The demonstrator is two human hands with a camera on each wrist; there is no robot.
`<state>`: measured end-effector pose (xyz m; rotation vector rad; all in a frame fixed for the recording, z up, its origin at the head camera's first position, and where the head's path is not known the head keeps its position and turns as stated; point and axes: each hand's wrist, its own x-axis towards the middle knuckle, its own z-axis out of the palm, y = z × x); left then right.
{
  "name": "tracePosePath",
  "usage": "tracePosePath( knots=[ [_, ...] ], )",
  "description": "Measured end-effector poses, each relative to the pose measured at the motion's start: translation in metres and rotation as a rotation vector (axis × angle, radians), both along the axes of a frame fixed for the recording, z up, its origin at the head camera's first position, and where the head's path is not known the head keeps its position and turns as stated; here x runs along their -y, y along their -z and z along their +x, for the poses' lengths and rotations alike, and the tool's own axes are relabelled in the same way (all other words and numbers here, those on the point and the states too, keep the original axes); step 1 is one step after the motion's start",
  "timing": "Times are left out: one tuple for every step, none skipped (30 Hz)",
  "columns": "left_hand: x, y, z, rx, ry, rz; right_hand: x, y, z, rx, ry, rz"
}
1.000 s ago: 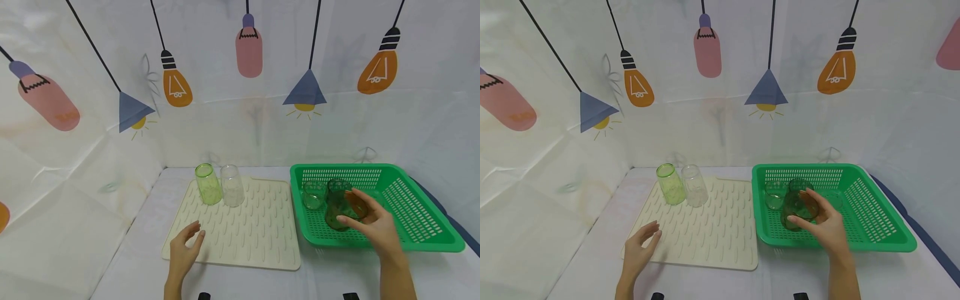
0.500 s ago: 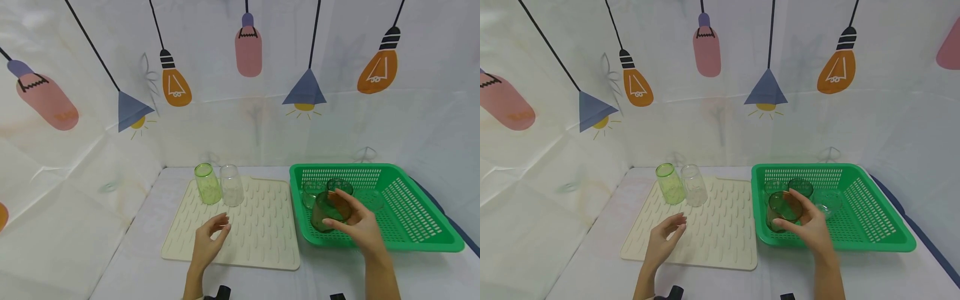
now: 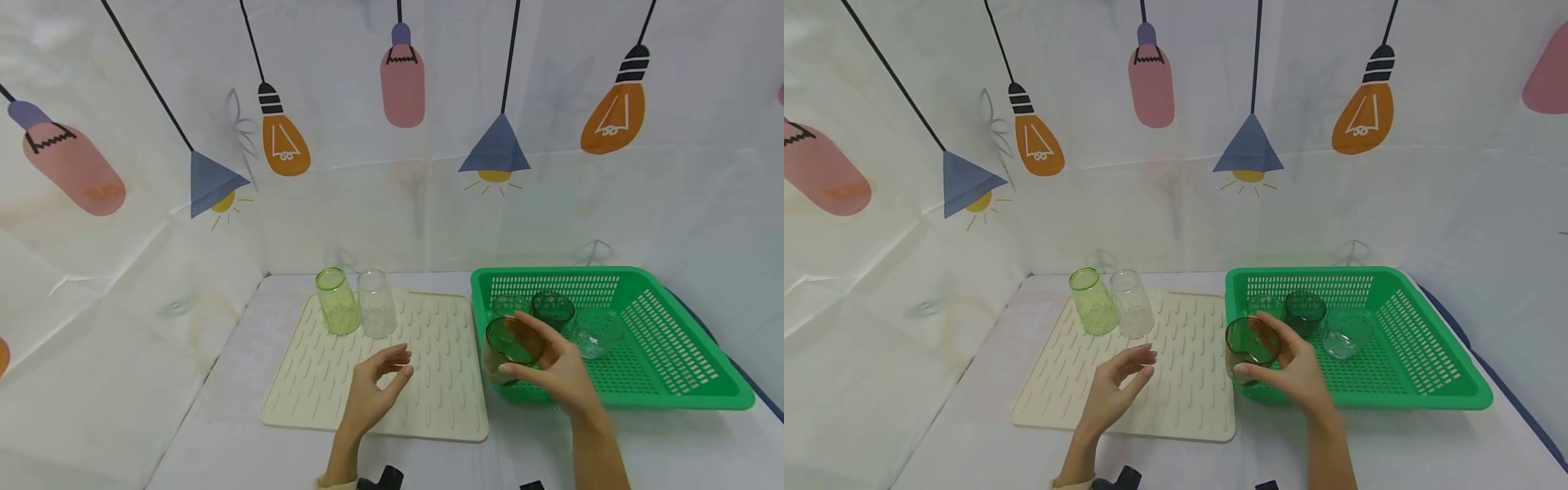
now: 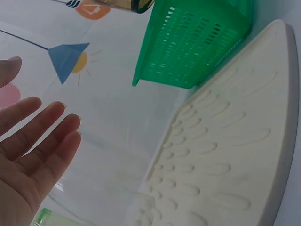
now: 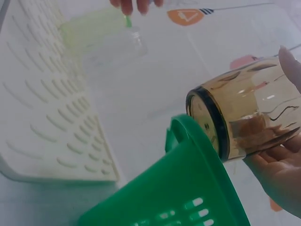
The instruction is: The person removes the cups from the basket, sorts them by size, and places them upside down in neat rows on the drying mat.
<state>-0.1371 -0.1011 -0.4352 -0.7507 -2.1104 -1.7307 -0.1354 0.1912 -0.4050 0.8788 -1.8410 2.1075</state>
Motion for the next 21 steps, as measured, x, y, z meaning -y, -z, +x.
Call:
tracePosePath(
  knots=[
    [-0.002, -0.001, 0.000, 0.001, 0.004, 0.000, 0.002, 0.000, 0.000, 0.000, 0.001, 0.009],
    [-0.004, -0.002, 0.000, 0.000, 0.007, -0.002, 0.003, 0.000, -0.001, -0.003, 0.003, 0.018],
    [-0.006, -0.004, 0.000, 0.004, 0.007, -0.006, 0.005, 0.000, -0.001, -0.009, 0.001, 0.026],
    [-0.008, -0.008, 0.002, 0.007, 0.007, -0.013, 0.007, 0.000, -0.002, -0.014, -0.004, 0.038],
    [-0.010, -0.013, 0.004, 0.003, 0.010, -0.017, 0.008, 0.001, -0.003, -0.017, -0.007, 0.049],
    [-0.012, -0.018, 0.006, 0.003, 0.013, -0.020, 0.010, 0.001, -0.003, -0.021, -0.012, 0.059],
    [-0.013, -0.022, 0.007, 0.002, 0.016, -0.021, 0.011, 0.002, -0.004, -0.026, -0.017, 0.061],
    [-0.015, -0.023, 0.007, -0.001, 0.019, -0.021, 0.013, 0.002, -0.005, -0.027, -0.013, 0.068],
    [-0.016, -0.023, 0.007, -0.003, 0.023, -0.018, 0.016, 0.003, -0.005, -0.028, -0.010, 0.074],
    [-0.016, -0.022, 0.006, -0.009, 0.028, -0.016, 0.018, 0.003, -0.006, -0.031, -0.008, 0.081],
    [-0.017, -0.019, 0.004, -0.012, 0.034, -0.013, 0.020, 0.004, -0.006, -0.034, -0.006, 0.086],
    [-0.018, -0.015, 0.002, -0.009, 0.041, -0.009, 0.023, 0.004, -0.007, -0.040, -0.004, 0.087],
    [-0.019, -0.011, 0.000, -0.008, 0.046, -0.008, 0.025, 0.005, -0.007, -0.043, -0.001, 0.090],
    [-0.020, -0.008, -0.002, -0.002, 0.054, -0.006, 0.027, 0.005, -0.007, -0.043, 0.001, 0.097],
    [-0.020, -0.008, -0.002, 0.005, 0.061, -0.006, 0.029, 0.005, -0.008, -0.047, -0.002, 0.098],
    [-0.021, -0.009, -0.002, 0.007, 0.069, -0.008, 0.031, 0.005, -0.008, -0.047, -0.002, 0.101],
    [-0.022, -0.010, -0.002, 0.017, 0.075, -0.006, 0.033, 0.005, -0.008, -0.046, 0.000, 0.102],
    [-0.023, -0.011, -0.002, 0.025, 0.081, -0.005, 0.034, 0.005, -0.008, -0.045, 0.001, 0.102],
    [-0.024, -0.012, -0.002, 0.025, 0.087, -0.003, 0.036, 0.005, -0.008, -0.043, 0.003, 0.105],
    [-0.025, -0.013, -0.002, 0.028, 0.093, -0.001, 0.038, 0.005, -0.008, -0.043, 0.001, 0.104],
    [-0.026, -0.014, -0.001, 0.031, 0.097, -0.002, 0.039, 0.005, -0.008, -0.045, -0.001, 0.106]
  ],
)
